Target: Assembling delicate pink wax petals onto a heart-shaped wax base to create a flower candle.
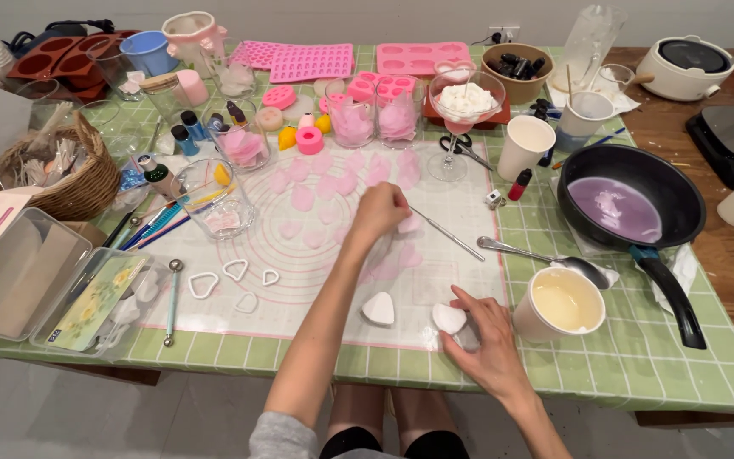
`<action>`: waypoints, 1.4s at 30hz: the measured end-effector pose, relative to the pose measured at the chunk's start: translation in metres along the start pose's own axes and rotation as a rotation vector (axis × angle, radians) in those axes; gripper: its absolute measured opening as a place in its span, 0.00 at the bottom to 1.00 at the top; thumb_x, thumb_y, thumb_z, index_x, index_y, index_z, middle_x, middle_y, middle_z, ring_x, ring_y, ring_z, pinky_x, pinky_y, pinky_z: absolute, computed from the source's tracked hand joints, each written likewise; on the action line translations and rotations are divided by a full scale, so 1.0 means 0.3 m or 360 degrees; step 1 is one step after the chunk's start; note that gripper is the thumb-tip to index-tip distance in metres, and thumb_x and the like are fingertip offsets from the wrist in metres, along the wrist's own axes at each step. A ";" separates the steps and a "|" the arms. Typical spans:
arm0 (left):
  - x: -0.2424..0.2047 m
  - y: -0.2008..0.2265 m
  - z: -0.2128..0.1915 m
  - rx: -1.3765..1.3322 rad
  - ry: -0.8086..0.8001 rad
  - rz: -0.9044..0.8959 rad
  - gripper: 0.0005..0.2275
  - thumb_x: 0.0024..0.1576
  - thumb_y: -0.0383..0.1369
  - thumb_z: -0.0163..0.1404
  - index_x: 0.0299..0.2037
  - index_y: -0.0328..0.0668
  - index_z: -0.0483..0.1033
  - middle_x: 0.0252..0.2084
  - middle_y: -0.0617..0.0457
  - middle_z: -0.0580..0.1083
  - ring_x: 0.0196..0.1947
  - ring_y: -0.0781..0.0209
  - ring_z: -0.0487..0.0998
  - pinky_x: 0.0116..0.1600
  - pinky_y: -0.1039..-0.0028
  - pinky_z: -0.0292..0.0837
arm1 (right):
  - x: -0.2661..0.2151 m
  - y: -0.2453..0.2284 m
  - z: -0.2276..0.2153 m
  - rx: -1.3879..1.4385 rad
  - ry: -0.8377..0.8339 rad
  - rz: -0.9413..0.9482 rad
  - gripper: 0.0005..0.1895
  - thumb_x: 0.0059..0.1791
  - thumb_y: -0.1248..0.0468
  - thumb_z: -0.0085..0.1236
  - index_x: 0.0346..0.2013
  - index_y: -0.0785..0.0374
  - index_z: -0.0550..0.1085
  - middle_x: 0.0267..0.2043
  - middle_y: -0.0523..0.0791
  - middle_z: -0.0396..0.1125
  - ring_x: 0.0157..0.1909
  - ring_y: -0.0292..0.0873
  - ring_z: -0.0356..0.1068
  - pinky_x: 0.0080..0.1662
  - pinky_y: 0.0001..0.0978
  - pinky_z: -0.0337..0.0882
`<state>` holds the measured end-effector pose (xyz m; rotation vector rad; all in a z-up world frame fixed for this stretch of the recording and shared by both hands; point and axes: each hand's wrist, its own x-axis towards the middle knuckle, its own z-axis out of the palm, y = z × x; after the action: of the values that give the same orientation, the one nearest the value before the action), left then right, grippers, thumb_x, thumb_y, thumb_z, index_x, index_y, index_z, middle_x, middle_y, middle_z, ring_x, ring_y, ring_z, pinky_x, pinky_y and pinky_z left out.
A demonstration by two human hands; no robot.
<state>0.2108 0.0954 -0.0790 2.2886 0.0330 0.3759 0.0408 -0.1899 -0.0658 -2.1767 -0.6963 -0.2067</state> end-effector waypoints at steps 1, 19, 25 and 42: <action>-0.029 0.040 -0.037 0.0001 -0.0005 -0.0002 0.04 0.43 0.28 0.63 0.26 0.37 0.82 0.27 0.43 0.80 0.29 0.53 0.83 0.39 0.66 0.76 | 0.004 -0.019 -0.007 0.0002 0.0000 0.0005 0.38 0.38 0.62 0.69 0.64 0.55 0.70 0.49 0.43 0.73 0.53 0.45 0.68 0.60 0.40 0.64; -0.400 0.118 -0.301 -0.1252 0.0175 -0.0229 0.06 0.56 0.22 0.58 0.42 0.32 0.81 0.32 0.55 0.78 0.33 0.70 0.77 0.40 0.77 0.74 | 0.463 0.096 0.204 -0.0300 -0.0046 -0.0063 0.12 0.53 0.69 0.52 0.50 0.61 0.78 0.41 0.50 0.71 0.47 0.54 0.67 0.52 0.46 0.68; -0.446 0.095 -0.303 -0.1280 0.0199 -0.0221 0.06 0.56 0.22 0.57 0.42 0.32 0.81 0.33 0.54 0.79 0.33 0.70 0.78 0.41 0.78 0.75 | 0.484 0.030 0.202 -0.0434 -0.0172 -0.0109 0.08 0.49 0.64 0.57 0.39 0.62 0.81 0.39 0.51 0.71 0.46 0.53 0.66 0.50 0.46 0.68; -0.504 0.030 -0.347 -0.1298 0.0260 -0.0253 0.07 0.55 0.22 0.58 0.43 0.34 0.81 0.32 0.56 0.79 0.33 0.72 0.78 0.40 0.80 0.76 | 0.463 -0.155 -0.032 -0.0153 0.0015 0.0037 0.08 0.48 0.65 0.66 0.39 0.64 0.78 0.33 0.48 0.74 0.34 0.45 0.72 0.39 0.38 0.71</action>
<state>0.0365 0.1425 -0.0452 1.4378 0.1201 0.3989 0.1321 -0.1164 0.0227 -2.2728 -0.6678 -0.2423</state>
